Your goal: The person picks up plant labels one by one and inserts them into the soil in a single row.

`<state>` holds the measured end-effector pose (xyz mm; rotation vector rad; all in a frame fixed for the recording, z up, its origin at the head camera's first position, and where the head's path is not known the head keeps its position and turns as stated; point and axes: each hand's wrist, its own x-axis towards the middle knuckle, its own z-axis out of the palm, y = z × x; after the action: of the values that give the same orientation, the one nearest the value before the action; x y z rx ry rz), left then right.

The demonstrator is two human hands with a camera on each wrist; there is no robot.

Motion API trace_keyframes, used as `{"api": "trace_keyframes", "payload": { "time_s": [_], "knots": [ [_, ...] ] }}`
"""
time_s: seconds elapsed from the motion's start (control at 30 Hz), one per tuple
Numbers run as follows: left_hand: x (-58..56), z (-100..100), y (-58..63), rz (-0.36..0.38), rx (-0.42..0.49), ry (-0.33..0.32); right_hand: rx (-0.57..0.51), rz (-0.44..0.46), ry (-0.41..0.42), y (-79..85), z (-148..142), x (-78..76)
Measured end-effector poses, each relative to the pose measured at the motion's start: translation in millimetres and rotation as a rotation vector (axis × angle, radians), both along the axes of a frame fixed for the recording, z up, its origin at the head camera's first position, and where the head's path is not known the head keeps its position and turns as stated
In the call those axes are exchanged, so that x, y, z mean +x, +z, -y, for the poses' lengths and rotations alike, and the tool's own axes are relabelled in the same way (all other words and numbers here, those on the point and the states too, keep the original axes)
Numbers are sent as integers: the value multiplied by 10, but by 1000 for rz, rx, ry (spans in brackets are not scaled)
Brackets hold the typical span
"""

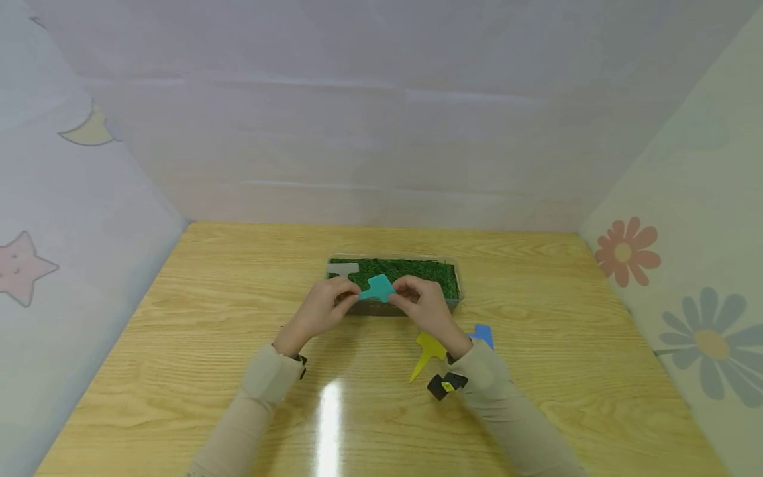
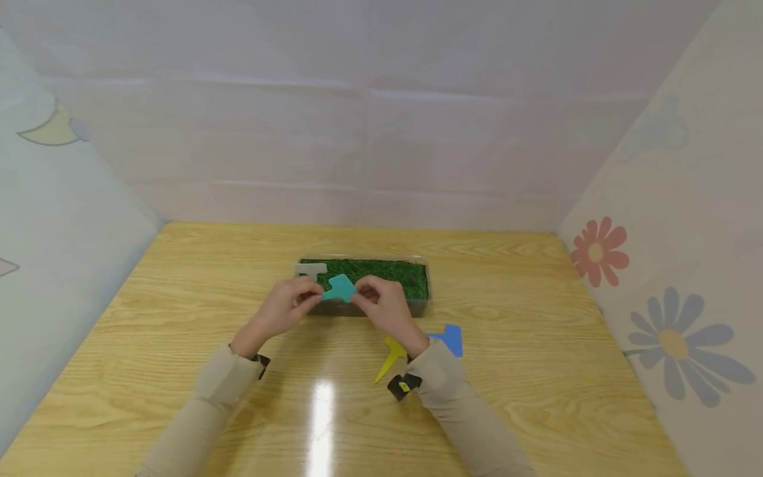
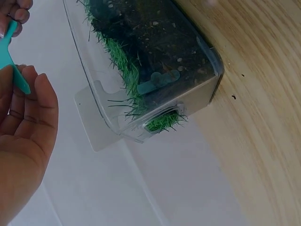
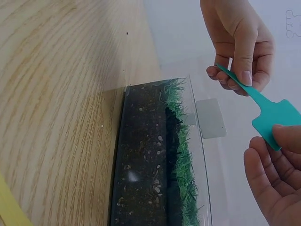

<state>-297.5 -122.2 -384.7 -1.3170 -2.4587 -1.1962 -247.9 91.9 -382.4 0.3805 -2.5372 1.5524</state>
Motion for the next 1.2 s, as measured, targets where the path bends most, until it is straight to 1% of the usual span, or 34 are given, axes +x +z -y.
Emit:
{"api": "trace_keyframes", "payload": {
  "time_s": [0.03, 0.1, 0.17, 0.3, 0.37, 0.43, 0.57, 0.73, 0.9, 1.03, 1.2],
  "knots": [
    [0, -1, -4, -3, 8, -6, -1, -7, 3, -49, -15, -20],
    [2, -4, -4, -5, 10, -12, 4, -28, 15, -42, -23, -20],
    [5, -5, 11, -8, -8, -3, 26, -47, 27, -39, -32, -23],
    [3, -20, 89, -30, -63, 18, 111, -97, 60, -12, -47, -24],
    [-4, -36, 147, -53, -90, 13, 160, -122, 75, 8, -53, -20],
    [-9, -58, 215, -78, -123, -4, 207, -144, 85, 25, -58, -15],
    [-20, -109, 345, -134, -216, -52, 302, -198, 110, 46, -70, -14],
    [-41, -194, 439, -176, -335, -113, 398, -237, 137, 114, -72, -14],
    [-40, -277, 499, -148, -411, -165, 453, -240, 165, 224, -63, -12],
    [-30, -326, 526, -107, -449, -180, 490, -239, 178, 300, -52, -17],
    [-35, -375, 519, -92, -477, -190, 522, -230, 178, 338, -48, -30]
  ]
}}
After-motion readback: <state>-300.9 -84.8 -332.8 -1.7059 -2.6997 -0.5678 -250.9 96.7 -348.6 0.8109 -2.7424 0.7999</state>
